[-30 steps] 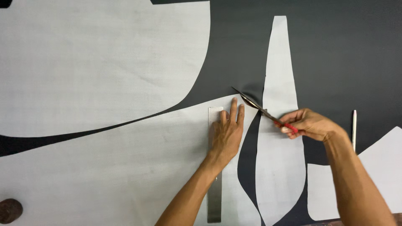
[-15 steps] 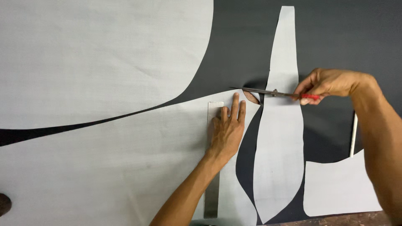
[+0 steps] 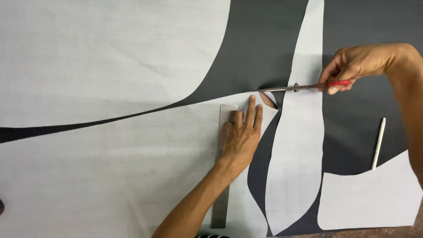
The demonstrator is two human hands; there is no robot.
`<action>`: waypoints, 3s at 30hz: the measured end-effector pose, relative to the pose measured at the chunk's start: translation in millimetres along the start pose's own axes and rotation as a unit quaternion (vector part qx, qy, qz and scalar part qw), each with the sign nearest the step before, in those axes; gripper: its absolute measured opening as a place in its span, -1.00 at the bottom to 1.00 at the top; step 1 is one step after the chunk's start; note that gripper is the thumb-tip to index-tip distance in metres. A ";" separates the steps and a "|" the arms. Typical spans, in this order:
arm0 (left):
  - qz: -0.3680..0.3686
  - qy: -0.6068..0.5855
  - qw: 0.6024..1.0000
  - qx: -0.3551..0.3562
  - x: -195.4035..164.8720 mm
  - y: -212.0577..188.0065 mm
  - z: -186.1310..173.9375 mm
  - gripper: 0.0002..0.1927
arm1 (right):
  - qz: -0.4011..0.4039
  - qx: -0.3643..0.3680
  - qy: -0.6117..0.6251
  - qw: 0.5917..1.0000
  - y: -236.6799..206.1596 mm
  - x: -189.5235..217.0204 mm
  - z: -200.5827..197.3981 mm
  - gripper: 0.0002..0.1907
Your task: The person cuts curved white pattern pieces out of a large sheet of black material on a work table using red-handled shears, holding the material flat with one hand. They use a steel ruler and a white marking pencil to mark and align the material, then fold the cut black sheet over at the end.
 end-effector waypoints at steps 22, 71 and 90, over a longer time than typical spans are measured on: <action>0.004 -0.016 1.000 -0.017 5.1 -2.2 1.2 -0.12 | -0.024 -0.018 -0.065 0.997 26.5 23.6 10.1 -0.59; -0.014 -0.037 0.998 -0.053 31.4 -12.2 -13.5 -0.09 | -0.084 0.001 -0.156 0.984 70.8 211.5 118.5 -0.58; -0.005 -0.049 0.997 -0.058 48.9 -31.1 -35.6 -0.10 | -0.055 -0.024 -0.177 0.982 84.6 275.1 170.4 -0.62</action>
Point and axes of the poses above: each hand's wrist, its own y-axis towards the middle knuckle, its own z-axis out of the palm, x = y × z, the point moved 4 cm from there along y, towards the middle knuckle, and after that the axes turned 4 degrees about -z, right-handed, at the moved point
